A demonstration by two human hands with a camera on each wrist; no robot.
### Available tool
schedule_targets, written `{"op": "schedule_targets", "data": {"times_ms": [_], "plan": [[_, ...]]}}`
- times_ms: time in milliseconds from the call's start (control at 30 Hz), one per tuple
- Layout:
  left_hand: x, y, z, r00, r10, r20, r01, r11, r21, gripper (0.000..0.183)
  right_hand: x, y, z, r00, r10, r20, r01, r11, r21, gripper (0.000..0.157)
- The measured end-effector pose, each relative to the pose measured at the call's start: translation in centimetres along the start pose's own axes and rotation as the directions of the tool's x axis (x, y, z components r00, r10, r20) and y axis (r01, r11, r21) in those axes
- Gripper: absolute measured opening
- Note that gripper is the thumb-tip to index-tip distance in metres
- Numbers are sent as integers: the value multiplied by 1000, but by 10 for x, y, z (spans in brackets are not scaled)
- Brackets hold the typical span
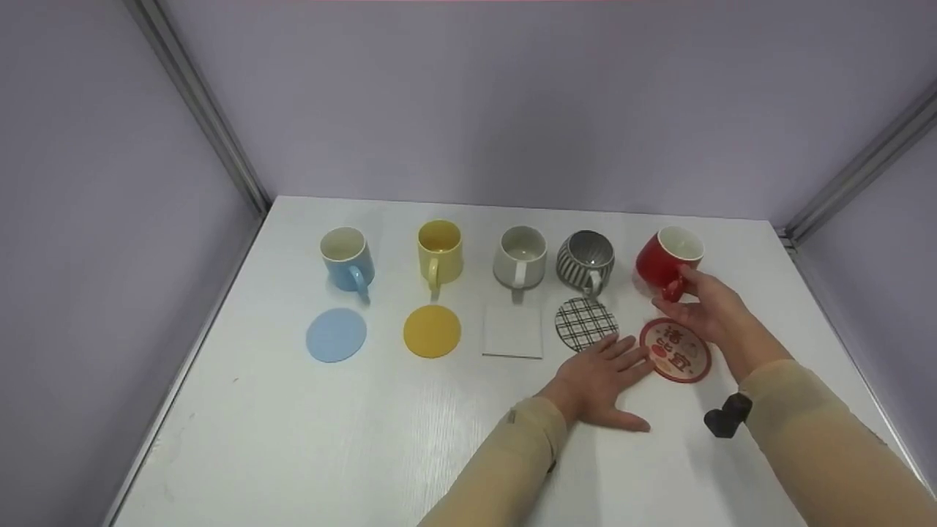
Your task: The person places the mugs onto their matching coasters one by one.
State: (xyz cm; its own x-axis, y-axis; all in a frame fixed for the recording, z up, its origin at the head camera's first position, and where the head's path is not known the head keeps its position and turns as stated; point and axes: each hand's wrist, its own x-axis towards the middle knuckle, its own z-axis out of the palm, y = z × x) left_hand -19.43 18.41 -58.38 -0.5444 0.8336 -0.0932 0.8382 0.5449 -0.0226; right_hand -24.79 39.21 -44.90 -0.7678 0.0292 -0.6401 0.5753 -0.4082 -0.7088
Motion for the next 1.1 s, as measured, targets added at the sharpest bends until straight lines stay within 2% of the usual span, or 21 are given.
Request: {"op": "schedule_targets", "data": {"times_ms": [267, 433, 667, 800, 933, 1000, 1033, 1100], "plan": [[-2, -1, -2, 1000, 14, -6, -14, 1000, -17, 106, -8, 2, -5, 999, -42, 16, 43, 997, -58, 84], [-2, -2, 1, 1000, 8, -11, -9, 1000, -24, 107, -11, 3, -8, 999, -47, 17, 48, 998, -35, 85], [0, 0, 5, 1000, 0, 7, 0, 1000, -24, 108, -19, 9, -19, 1000, -28, 14, 28, 1000, -3, 77], [1, 0, 4, 1000, -2, 7, 3, 1000, -30, 108, -24, 11, -24, 999, -49, 21, 50, 998, -44, 74], [3, 0, 2, 1000, -3, 1, 3, 999, -42, 108, -30, 13, -27, 998, -62, 11, 62, 995, -84, 86], [3, 0, 1, 1000, -5, 1, 5, 999, -46, 108, -32, 15, -29, 998, -67, 6, 67, 993, -97, 86], [3, 0, 1, 1000, -6, 0, 5, 999, -46, 108, -33, 16, -31, 998, -70, 7, 70, 992, -107, 84], [3, 0, 0, 1000, -5, -4, 5, 999, -33, 107, -34, 19, -33, 996, -92, 19, 94, 982, -164, 69]]}}
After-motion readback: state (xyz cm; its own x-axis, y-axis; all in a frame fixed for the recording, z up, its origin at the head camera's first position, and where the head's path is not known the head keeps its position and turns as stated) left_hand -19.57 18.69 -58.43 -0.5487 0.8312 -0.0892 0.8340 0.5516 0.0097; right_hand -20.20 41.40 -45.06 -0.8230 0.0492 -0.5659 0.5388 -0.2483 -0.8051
